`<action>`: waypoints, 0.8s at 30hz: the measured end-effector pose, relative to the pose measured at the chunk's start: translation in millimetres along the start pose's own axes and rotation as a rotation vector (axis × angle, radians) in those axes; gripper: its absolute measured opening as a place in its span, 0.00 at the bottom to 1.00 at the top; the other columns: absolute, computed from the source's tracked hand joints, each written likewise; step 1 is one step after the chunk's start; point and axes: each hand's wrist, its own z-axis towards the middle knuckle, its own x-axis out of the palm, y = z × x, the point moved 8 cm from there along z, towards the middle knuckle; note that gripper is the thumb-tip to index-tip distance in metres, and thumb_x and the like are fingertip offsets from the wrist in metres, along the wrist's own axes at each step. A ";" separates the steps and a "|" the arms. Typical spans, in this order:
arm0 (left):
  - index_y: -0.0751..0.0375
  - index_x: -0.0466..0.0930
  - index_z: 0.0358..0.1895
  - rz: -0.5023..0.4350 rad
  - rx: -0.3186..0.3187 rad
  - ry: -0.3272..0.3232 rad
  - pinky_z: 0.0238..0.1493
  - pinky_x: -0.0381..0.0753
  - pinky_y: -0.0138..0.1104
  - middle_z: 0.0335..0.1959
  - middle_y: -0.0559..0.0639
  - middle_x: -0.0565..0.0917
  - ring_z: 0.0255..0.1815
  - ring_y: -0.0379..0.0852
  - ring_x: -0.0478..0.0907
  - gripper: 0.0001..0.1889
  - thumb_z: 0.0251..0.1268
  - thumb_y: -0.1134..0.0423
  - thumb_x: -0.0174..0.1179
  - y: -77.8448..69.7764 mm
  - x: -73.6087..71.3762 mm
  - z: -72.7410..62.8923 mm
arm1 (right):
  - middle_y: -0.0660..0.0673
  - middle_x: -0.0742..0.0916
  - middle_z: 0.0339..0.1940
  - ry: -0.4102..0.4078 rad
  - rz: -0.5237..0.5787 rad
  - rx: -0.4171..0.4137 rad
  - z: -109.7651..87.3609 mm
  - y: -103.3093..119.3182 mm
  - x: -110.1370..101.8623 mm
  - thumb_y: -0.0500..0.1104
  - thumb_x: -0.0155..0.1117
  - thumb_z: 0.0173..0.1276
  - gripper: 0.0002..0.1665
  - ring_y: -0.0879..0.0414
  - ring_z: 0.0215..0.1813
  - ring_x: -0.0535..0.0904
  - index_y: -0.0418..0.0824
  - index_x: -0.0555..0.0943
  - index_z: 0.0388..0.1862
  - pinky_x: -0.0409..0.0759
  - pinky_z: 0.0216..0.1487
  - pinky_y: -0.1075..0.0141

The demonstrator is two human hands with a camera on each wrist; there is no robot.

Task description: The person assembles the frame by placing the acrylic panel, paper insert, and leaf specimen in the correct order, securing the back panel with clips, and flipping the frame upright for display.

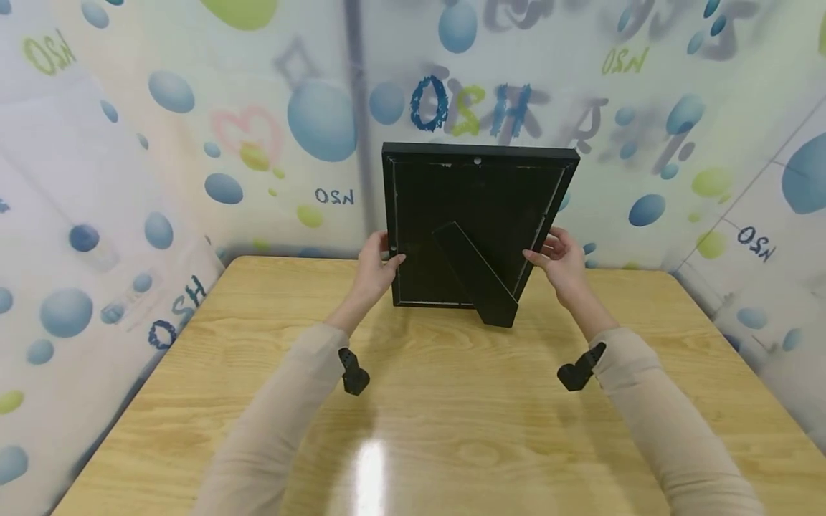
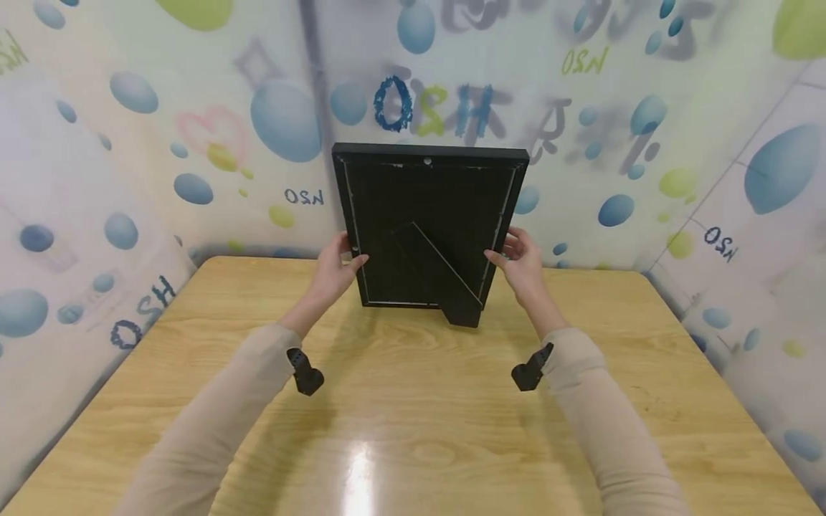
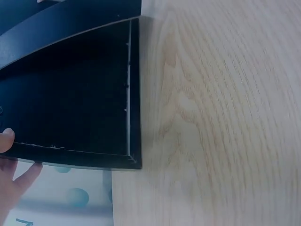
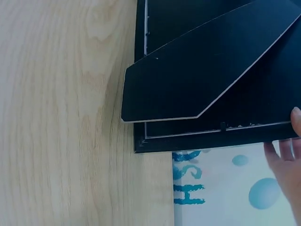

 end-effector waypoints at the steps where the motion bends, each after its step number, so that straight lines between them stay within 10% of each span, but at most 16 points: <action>1: 0.68 0.63 0.60 0.003 0.006 0.004 0.53 0.77 0.44 0.53 0.62 0.72 0.56 0.56 0.69 0.23 0.62 0.69 0.56 0.5 1.4 0.1 | 0.61 0.75 0.39 0.001 -0.007 0.004 0.2 -1.9 -0.4 0.35 0.62 0.61 0.35 0.69 0.43 0.73 0.37 0.61 0.66 0.75 0.39 0.82; 11: 0.70 0.61 0.59 0.084 0.033 0.044 0.58 0.73 0.44 0.53 0.64 0.73 0.56 0.57 0.70 0.22 0.65 0.65 0.53 1.8 4.6 8.0 | 0.36 0.72 0.61 0.024 -0.216 0.085 6.0 -12.8 1.0 0.49 0.59 0.64 0.36 0.45 0.62 0.69 0.35 0.61 0.66 0.73 0.59 0.56; 17: 0.69 0.59 0.61 0.133 0.025 0.058 0.56 0.74 0.44 0.53 0.65 0.74 0.56 0.58 0.71 0.23 0.66 0.64 0.53 1.6 3.6 10.7 | 0.32 0.72 0.57 0.191 -0.415 0.268 -9.4 -33.4 12.7 0.60 0.53 0.65 0.39 0.38 0.56 0.72 0.28 0.65 0.58 0.73 0.60 0.51; 24: 0.68 0.61 0.59 0.121 0.045 0.071 0.54 0.75 0.45 0.51 0.65 0.76 0.54 0.58 0.73 0.22 0.65 0.65 0.54 -0.2 4.6 6.0 | 0.34 0.78 0.53 0.446 -0.558 0.108 -23.0 -38.7 34.4 0.58 0.56 0.65 0.32 0.41 0.55 0.73 0.34 0.72 0.56 0.74 0.56 0.50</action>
